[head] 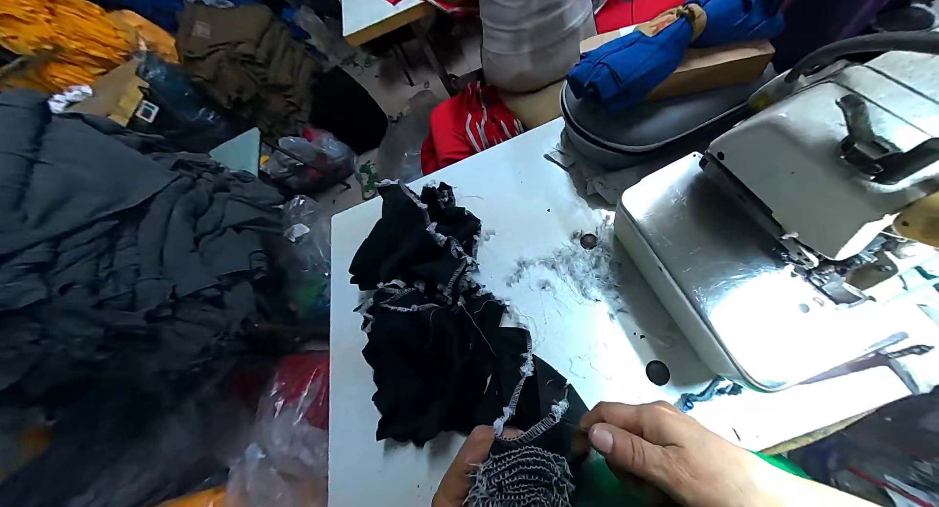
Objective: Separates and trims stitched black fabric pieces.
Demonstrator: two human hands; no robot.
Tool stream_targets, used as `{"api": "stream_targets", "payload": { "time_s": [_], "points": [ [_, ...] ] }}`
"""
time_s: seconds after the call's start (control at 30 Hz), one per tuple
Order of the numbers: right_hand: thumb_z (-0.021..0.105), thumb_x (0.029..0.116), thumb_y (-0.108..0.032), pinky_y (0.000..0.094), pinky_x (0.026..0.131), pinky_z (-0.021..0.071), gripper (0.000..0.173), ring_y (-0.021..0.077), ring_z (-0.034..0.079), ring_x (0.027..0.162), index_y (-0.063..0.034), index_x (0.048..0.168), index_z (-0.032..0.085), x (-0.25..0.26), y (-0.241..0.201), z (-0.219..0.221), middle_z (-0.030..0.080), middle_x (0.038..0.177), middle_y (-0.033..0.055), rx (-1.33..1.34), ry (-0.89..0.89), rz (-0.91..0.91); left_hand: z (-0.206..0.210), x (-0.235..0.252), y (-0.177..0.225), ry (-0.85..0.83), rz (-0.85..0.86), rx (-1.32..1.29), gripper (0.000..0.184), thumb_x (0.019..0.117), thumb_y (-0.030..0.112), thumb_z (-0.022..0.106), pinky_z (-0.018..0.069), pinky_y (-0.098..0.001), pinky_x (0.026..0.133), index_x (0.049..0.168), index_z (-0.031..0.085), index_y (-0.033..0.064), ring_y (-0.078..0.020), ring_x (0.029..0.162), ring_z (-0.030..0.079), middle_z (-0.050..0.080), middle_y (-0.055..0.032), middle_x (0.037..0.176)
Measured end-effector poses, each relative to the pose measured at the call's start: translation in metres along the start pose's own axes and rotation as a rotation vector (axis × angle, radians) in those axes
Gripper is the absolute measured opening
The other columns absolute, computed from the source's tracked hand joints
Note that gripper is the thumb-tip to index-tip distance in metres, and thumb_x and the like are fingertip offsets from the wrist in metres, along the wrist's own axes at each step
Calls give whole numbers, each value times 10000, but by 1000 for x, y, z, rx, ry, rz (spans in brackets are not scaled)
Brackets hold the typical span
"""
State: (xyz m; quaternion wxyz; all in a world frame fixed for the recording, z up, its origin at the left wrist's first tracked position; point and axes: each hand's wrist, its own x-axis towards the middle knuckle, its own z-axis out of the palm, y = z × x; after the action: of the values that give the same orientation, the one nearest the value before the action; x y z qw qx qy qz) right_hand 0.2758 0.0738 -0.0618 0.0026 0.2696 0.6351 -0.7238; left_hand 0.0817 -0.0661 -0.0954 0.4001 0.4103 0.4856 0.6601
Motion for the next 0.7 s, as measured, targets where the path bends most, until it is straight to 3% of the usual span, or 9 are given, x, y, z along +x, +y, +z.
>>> {"api": "stream_targets", "payload": {
  "time_s": [0.1, 0.23, 0.3, 0.4, 0.47, 0.53, 0.63, 0.7],
  "points": [
    [468, 1067, -389, 221, 576, 406, 407, 11, 473, 592, -65, 1168, 692, 5, 0, 1, 546, 715, -50, 34, 26, -46, 0, 0, 1, -44, -23, 31, 297, 994, 315, 621, 467, -138, 1016, 1277, 709, 332, 96, 1155, 594, 682, 227, 1250],
    [508, 1056, -359, 151, 517, 357, 343, -56, 423, 539, -83, 1026, 709, 12, 7, 5, 496, 647, -111, 115, 135, -161, -2, 0, -1, -87, -14, 40, 325, 988, 329, 632, 467, -145, 1024, 1307, 688, 348, 86, 1174, 590, 670, 230, 1273],
    [507, 1058, -353, 134, 503, 348, 334, -69, 408, 530, -91, 1029, 712, 14, 10, 5, 482, 643, -128, 164, 200, -166, -3, 0, -1, -90, -20, 56, 329, 984, 334, 634, 464, -137, 1023, 1309, 684, 360, 94, 1174, 585, 663, 242, 1278],
    [453, 1061, -415, 149, 502, 351, 386, -53, 406, 535, -116, 1158, 678, 19, 11, -1, 489, 675, -130, 155, 243, -75, -9, -2, -4, -125, -5, 74, 316, 990, 345, 628, 457, -145, 1033, 1300, 687, 355, 83, 1197, 570, 644, 242, 1298],
    [440, 1064, -446, 208, 568, 407, 470, 3, 458, 596, -105, 1336, 616, 23, 7, -10, 563, 769, -58, 9, 206, -2, -14, -3, -7, -173, 17, 76, 267, 999, 362, 625, 455, -167, 1043, 1249, 706, 316, 53, 1202, 570, 641, 217, 1286],
    [435, 1072, -451, 254, 611, 434, 514, 44, 489, 629, -88, 1413, 564, 27, 6, -16, 613, 814, -11, -108, 201, 7, -16, -7, -7, -190, 12, 88, 243, 997, 385, 627, 449, -185, 1062, 1201, 720, 290, 38, 1208, 572, 641, 204, 1282],
    [443, 1069, -460, 186, 572, 424, 446, -16, 489, 599, -111, 1258, 649, 26, 9, -18, 601, 761, -67, -111, 266, -83, -18, -14, -6, -172, -38, 58, 277, 975, 414, 654, 469, -161, 1034, 1227, 722, 319, 37, 1228, 564, 604, 202, 1354],
    [418, 1077, -444, 156, 566, 430, 449, -40, 507, 605, -92, 1162, 684, 19, 3, -18, 606, 749, -78, -96, 180, -158, -18, -16, -6, -177, -28, 48, 239, 980, 401, 653, 471, -161, 1033, 1204, 718, 348, 35, 1245, 554, 573, 207, 1388]
  ]
}}
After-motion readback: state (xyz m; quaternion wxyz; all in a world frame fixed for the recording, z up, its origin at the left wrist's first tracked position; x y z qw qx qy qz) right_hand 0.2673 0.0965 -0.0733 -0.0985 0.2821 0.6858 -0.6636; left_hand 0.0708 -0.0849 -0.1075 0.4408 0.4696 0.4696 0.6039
